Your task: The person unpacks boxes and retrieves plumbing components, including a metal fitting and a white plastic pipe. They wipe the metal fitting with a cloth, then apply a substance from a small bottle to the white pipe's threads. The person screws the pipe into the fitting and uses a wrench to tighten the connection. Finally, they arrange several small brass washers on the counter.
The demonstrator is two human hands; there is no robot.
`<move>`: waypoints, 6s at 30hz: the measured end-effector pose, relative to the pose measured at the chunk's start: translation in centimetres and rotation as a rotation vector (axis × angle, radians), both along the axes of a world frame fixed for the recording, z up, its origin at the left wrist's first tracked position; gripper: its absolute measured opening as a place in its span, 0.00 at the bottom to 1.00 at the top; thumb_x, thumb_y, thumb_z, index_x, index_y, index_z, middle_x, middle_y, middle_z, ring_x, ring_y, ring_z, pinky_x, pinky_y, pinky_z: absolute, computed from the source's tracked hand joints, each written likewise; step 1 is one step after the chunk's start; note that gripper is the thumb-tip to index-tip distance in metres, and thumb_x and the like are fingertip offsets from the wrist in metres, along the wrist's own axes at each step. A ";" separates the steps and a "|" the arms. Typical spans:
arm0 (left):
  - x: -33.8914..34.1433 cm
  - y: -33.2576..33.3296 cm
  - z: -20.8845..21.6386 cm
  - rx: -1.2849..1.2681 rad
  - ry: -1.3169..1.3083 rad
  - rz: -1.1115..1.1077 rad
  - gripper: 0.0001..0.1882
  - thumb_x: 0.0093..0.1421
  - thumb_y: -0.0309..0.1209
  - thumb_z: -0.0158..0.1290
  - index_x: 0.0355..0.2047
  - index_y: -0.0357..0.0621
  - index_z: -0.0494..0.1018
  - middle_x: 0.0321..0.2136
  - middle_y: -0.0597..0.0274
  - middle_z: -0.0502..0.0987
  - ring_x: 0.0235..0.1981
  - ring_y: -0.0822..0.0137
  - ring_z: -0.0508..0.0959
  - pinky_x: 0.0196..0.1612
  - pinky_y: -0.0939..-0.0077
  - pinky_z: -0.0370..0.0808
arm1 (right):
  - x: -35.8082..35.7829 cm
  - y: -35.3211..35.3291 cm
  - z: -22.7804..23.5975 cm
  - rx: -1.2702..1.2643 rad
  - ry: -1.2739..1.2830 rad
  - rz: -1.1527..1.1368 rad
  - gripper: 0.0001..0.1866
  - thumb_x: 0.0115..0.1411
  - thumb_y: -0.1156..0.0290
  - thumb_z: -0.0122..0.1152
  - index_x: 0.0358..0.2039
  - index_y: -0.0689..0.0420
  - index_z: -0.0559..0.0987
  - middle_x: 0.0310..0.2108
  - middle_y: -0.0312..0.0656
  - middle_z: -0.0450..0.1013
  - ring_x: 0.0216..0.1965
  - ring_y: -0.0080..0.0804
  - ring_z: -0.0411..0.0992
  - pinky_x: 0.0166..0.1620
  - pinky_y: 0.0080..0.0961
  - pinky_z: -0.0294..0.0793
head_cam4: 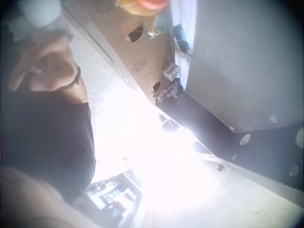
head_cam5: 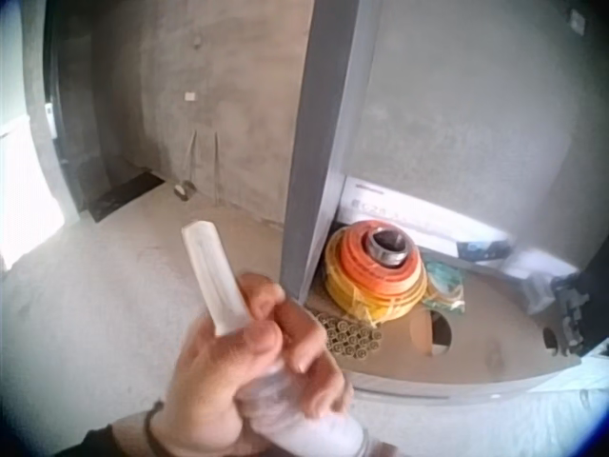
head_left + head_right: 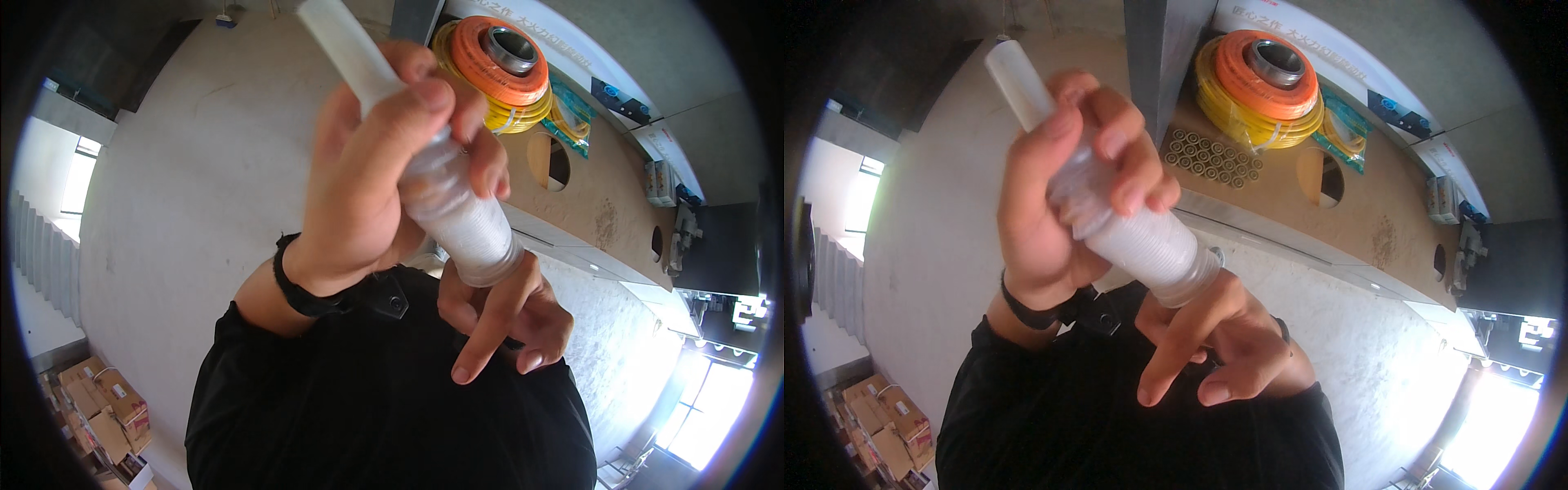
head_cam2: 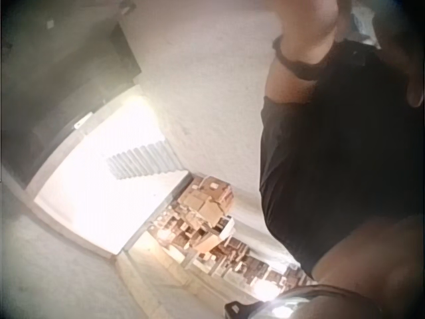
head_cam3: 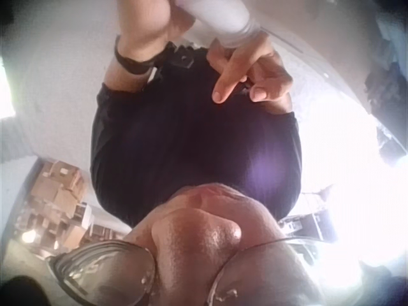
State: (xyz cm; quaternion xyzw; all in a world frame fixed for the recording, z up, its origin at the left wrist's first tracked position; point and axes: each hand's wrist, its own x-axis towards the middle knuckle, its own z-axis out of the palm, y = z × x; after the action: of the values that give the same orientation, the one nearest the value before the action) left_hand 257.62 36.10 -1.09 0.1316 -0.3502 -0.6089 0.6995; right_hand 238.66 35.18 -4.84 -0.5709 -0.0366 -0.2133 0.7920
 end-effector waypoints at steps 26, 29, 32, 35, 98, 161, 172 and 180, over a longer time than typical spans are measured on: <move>0.2 -0.2 -0.2 0.204 0.273 -0.008 0.15 0.70 0.37 0.52 0.26 0.52 0.64 0.19 0.75 0.58 0.20 0.80 0.64 0.37 0.76 0.70 | 2.2 -3.8 0.0 -1.029 -0.429 -1.074 0.34 0.67 0.38 0.47 0.53 0.59 0.69 0.48 0.53 0.66 0.48 0.52 0.72 0.49 0.48 0.74; -0.7 -0.2 -0.5 0.184 0.145 0.152 0.16 0.71 0.40 0.50 0.26 0.52 0.62 0.19 0.76 0.57 0.21 0.80 0.65 0.42 0.76 0.72 | 2.8 -2.8 0.6 -1.003 -0.379 -1.001 0.35 0.69 0.34 0.39 0.51 0.57 0.69 0.49 0.53 0.64 0.47 0.57 0.72 0.49 0.52 0.73; -1.6 0.6 -0.1 0.163 0.056 0.237 0.20 0.72 0.43 0.46 0.24 0.52 0.58 0.18 0.75 0.56 0.20 0.79 0.65 0.51 0.73 0.75 | 3.8 -1.6 0.4 -0.918 -0.393 -1.073 0.34 0.70 0.35 0.37 0.47 0.58 0.68 0.46 0.52 0.64 0.45 0.58 0.73 0.47 0.52 0.74; -1.8 0.5 -1.2 0.115 0.070 0.183 0.21 0.74 0.43 0.43 0.23 0.52 0.56 0.16 0.73 0.55 0.15 0.77 0.63 0.58 0.68 0.76 | 4.5 0.4 0.5 -0.878 -0.350 -1.103 0.31 0.71 0.38 0.39 0.42 0.58 0.67 0.41 0.50 0.64 0.40 0.54 0.74 0.43 0.49 0.76; -13.2 -6.1 -2.8 0.163 0.133 0.114 0.17 0.71 0.46 0.44 0.28 0.52 0.61 0.18 0.71 0.58 0.16 0.73 0.61 0.24 0.75 0.62 | -4.4 -9.3 0.6 -0.856 -0.513 -1.251 0.39 0.72 0.36 0.20 0.29 0.58 0.70 0.22 0.40 0.70 0.22 0.32 0.63 0.26 0.29 0.63; -5.0 -29.0 -34.6 0.261 -1.406 0.891 0.50 0.49 0.27 0.69 0.68 0.29 0.52 0.64 0.34 0.63 0.65 0.40 0.64 0.68 0.54 0.61 | -20.7 -2.1 -20.2 0.086 1.125 -1.675 0.06 0.65 0.79 0.57 0.40 0.66 0.79 0.41 0.41 0.77 0.35 0.28 0.79 0.41 0.23 0.78; -28.5 -22.5 -25.2 -0.585 -1.522 0.983 0.33 0.61 0.27 0.54 0.65 0.33 0.56 0.61 0.41 0.63 0.61 0.39 0.65 0.65 0.42 0.61 | -41.9 3.5 -23.4 0.136 1.028 -1.925 0.04 0.62 0.75 0.62 0.36 0.62 0.81 0.35 0.42 0.79 0.29 0.28 0.78 0.33 0.25 0.75; -55.2 -18.6 -25.2 -0.778 -1.379 -0.001 0.17 0.57 0.18 0.51 0.48 0.41 0.74 0.51 0.51 0.72 0.54 0.48 0.71 0.53 0.56 0.75 | -55.5 8.4 -22.7 0.247 1.023 -2.045 0.07 0.63 0.72 0.63 0.38 0.61 0.82 0.30 0.46 0.77 0.27 0.33 0.76 0.33 0.28 0.75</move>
State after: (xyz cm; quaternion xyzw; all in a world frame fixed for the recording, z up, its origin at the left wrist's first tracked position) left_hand 202.40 17.47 -26.27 0.2253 -0.8925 -0.2243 0.3200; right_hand 183.14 43.59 -27.56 -0.2719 0.7907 -0.5018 0.2215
